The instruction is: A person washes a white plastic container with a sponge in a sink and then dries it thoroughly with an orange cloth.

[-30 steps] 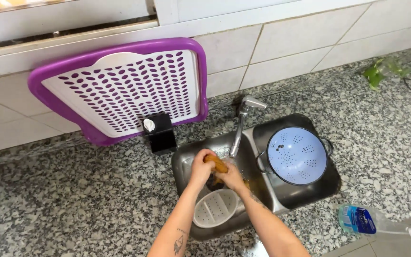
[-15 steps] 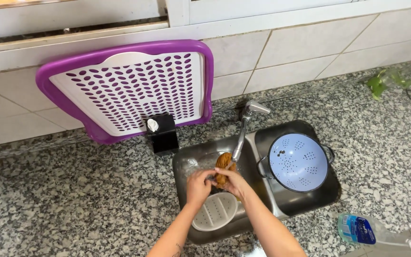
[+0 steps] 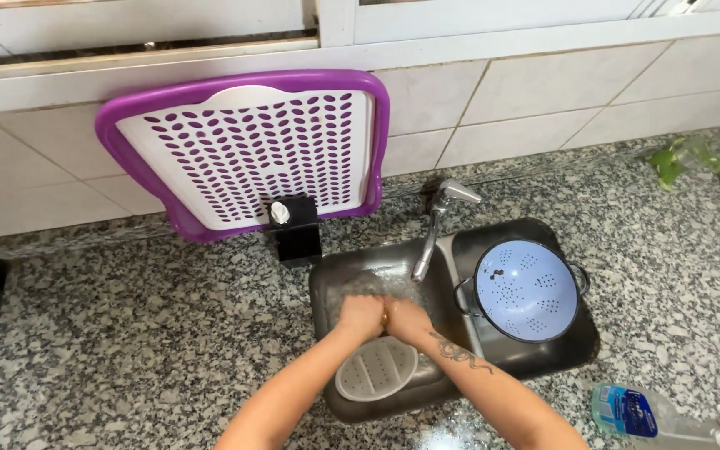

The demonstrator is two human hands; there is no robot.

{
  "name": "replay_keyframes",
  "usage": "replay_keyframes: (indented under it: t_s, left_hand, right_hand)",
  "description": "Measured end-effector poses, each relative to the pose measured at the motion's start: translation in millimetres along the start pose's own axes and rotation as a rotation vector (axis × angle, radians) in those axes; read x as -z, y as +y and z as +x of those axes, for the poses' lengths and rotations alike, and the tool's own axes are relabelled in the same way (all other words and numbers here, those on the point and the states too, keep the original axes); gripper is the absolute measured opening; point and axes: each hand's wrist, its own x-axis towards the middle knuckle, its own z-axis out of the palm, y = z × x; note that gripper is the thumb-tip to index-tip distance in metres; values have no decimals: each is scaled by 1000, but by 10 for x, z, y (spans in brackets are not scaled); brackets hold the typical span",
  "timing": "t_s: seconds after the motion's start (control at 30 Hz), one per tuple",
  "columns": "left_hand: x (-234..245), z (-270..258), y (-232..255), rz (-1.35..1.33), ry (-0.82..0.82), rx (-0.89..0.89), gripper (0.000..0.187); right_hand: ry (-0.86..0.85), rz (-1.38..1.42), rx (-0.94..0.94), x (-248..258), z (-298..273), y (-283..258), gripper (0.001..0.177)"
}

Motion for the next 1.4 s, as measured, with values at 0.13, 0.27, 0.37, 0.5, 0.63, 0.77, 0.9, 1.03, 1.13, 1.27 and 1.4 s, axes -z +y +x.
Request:
replay_keyframes:
  t_s: [0.13,0.27,0.37,0.5,0.63,0.77,0.9,1.03,1.13,1.27,1.4]
  left_hand:
    - [492,-260,208,-220,-11,167,30]
    - [331,-381,342,-1107,-269,375,24]
    - [567,-525,570,-1650,-307,572,15]
    - [914,-761,758,-1774,-365,679,11]
    - [1452,-1072,742,-1156,-291,526,57]
    - [1470,-1339,627,-155,476,-218,56]
    - [1441,-1150,518,469,1081,-658,38]
    - [1666,-955,667,403,1114,-821,22]
    - [1453,-757,706,518,1047,-605,17]
    - [1220,-372,719,379,814,-247,12]
    - [2007,-889,1040,141,385,-58,8]
  right_hand:
    - [96,-224,100,-64,6,153,19]
    - [270,-398,378,-270,82,460,19]
    - [309,-405,497,-309,155,588,18]
    - [210,-377,497,-249,15,562,25]
    - [-49,-60,54,142,-339,307,17]
    - [-277,866,-236,493,-741,143,21]
    - [-718,1012,-245,539,-957,97,33]
    - [-492,785,-161,969,-1199,-381,26]
    - [-219,490,-175,864,-1087,-266,20]
    - [317,-96,-105,850,-960,-207,27]
    - [580,-441,35,1009,-963,-169,36]
